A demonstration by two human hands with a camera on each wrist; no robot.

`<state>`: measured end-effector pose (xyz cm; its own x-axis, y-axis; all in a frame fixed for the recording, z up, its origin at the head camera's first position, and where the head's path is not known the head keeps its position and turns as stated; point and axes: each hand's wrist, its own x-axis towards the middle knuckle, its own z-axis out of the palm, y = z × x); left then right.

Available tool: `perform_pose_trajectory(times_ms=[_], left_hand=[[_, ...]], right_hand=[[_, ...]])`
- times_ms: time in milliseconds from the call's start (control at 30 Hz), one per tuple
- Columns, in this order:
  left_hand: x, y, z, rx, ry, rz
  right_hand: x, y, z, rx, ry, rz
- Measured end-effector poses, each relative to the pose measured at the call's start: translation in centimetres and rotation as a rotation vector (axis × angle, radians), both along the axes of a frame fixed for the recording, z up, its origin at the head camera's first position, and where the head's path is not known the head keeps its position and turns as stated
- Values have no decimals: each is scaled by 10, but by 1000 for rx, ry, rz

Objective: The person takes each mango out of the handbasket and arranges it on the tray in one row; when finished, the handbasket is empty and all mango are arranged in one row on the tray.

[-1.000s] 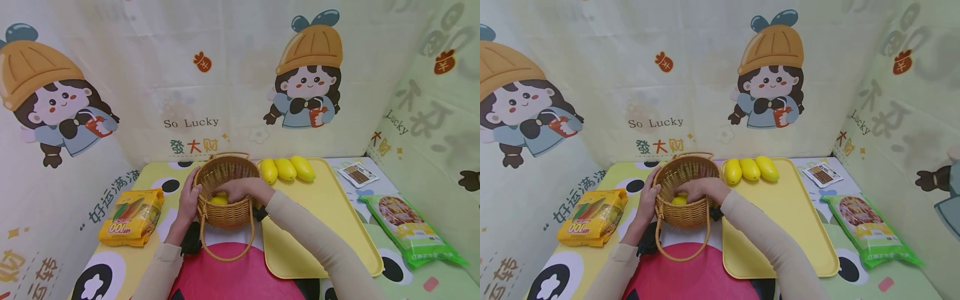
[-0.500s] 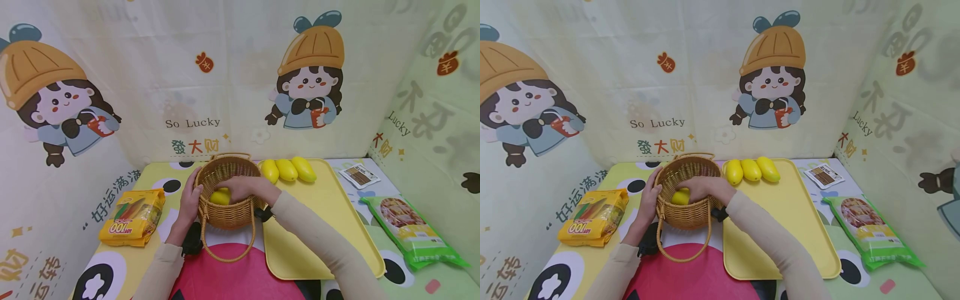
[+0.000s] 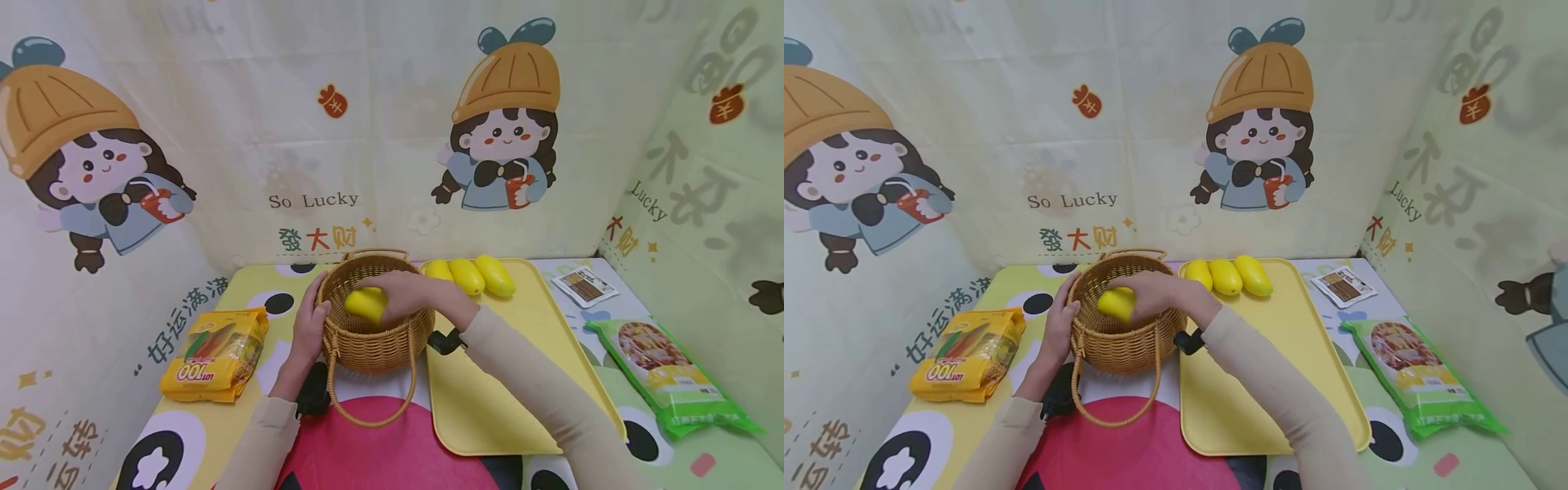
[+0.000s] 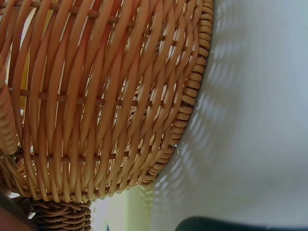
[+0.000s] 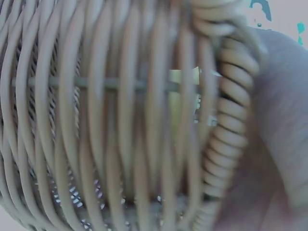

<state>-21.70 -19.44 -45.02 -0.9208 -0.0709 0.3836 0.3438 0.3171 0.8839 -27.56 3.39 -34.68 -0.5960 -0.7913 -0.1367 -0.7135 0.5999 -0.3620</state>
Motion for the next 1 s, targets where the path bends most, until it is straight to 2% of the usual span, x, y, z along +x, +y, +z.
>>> perform_pose_trajectory(times_ms=[167,333,700,800,833,933,1000], left_hand=[[-1,1,-1,13,11,-1],[0,1,-2,22,12,-2],[-2,-1,-1,7,-10,-8],[6,3,12,-6,-30,-10],[7,3,13,-8,-28,-8],[16,7,25,-10,-29,-12],[18,8,27,-9,-17,-15]], right_hand=[[1,9,9,-41,24,-14],[3,18,19,-71,10,-56],[-6,42,35,-205,79,-104],[-8,48,38,-232,111,-123],[-9,50,39,-236,119,-130],[-12,57,40,-242,118,-159],[-14,63,41,-242,117,-175]])
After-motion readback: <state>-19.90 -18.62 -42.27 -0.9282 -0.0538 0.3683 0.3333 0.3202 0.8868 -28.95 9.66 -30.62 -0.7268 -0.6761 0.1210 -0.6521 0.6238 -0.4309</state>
